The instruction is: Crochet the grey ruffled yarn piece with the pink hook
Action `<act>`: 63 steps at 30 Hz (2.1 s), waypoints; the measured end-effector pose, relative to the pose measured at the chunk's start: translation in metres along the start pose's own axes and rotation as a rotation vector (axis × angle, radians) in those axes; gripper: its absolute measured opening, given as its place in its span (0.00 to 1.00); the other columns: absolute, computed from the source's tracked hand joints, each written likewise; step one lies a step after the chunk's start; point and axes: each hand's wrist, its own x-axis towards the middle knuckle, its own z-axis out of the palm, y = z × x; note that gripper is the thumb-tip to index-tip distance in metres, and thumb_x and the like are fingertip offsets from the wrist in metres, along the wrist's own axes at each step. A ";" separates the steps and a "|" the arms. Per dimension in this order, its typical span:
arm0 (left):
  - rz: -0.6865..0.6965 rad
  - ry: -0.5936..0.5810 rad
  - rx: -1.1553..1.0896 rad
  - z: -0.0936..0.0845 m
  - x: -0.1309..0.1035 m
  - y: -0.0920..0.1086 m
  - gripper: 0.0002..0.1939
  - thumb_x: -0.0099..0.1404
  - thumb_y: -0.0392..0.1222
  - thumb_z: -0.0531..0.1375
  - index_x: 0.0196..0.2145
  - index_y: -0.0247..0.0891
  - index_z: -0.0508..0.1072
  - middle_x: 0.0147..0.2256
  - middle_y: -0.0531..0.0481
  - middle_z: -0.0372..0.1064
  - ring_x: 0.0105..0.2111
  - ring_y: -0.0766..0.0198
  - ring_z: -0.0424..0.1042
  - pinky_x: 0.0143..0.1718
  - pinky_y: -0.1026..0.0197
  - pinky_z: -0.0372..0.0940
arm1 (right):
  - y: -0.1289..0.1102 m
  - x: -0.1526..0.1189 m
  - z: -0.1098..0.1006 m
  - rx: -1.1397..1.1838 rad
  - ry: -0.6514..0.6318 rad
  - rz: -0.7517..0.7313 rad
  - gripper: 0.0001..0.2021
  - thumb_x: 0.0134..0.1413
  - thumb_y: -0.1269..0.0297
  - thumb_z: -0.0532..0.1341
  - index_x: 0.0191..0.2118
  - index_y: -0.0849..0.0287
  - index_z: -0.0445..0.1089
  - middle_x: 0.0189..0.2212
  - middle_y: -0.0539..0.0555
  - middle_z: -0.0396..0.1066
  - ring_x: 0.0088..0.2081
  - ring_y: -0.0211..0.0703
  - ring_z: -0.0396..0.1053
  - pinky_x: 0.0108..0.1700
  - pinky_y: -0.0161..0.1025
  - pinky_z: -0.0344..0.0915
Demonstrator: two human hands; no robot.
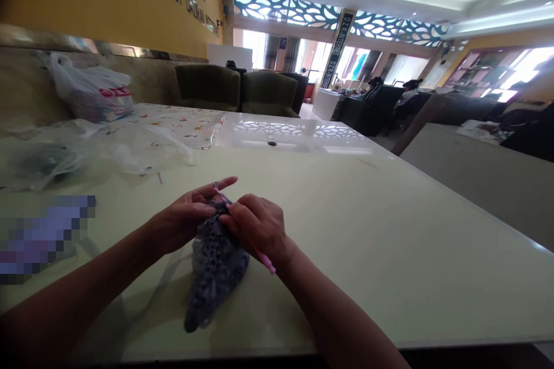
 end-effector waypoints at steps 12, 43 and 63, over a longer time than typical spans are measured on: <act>0.078 0.122 0.188 -0.004 -0.001 0.010 0.31 0.53 0.33 0.67 0.56 0.40 0.73 0.33 0.50 0.76 0.33 0.63 0.73 0.39 0.62 0.65 | 0.010 0.011 -0.012 0.742 -0.123 0.495 0.07 0.62 0.67 0.60 0.31 0.58 0.71 0.31 0.52 0.70 0.36 0.41 0.70 0.43 0.41 0.68; 0.057 0.219 0.287 0.010 -0.003 -0.003 0.35 0.55 0.35 0.69 0.60 0.43 0.68 0.31 0.55 0.69 0.32 0.68 0.68 0.40 0.64 0.62 | -0.013 0.003 0.004 -0.441 -0.095 0.011 0.09 0.60 0.74 0.58 0.29 0.58 0.66 0.23 0.51 0.63 0.27 0.39 0.57 0.31 0.38 0.53; -0.022 0.034 0.329 0.005 -0.007 0.012 0.32 0.51 0.35 0.71 0.55 0.43 0.74 0.35 0.51 0.75 0.35 0.63 0.72 0.42 0.61 0.65 | -0.002 0.010 -0.012 0.636 -0.166 0.507 0.09 0.62 0.65 0.60 0.29 0.58 0.67 0.22 0.47 0.65 0.23 0.34 0.62 0.27 0.33 0.60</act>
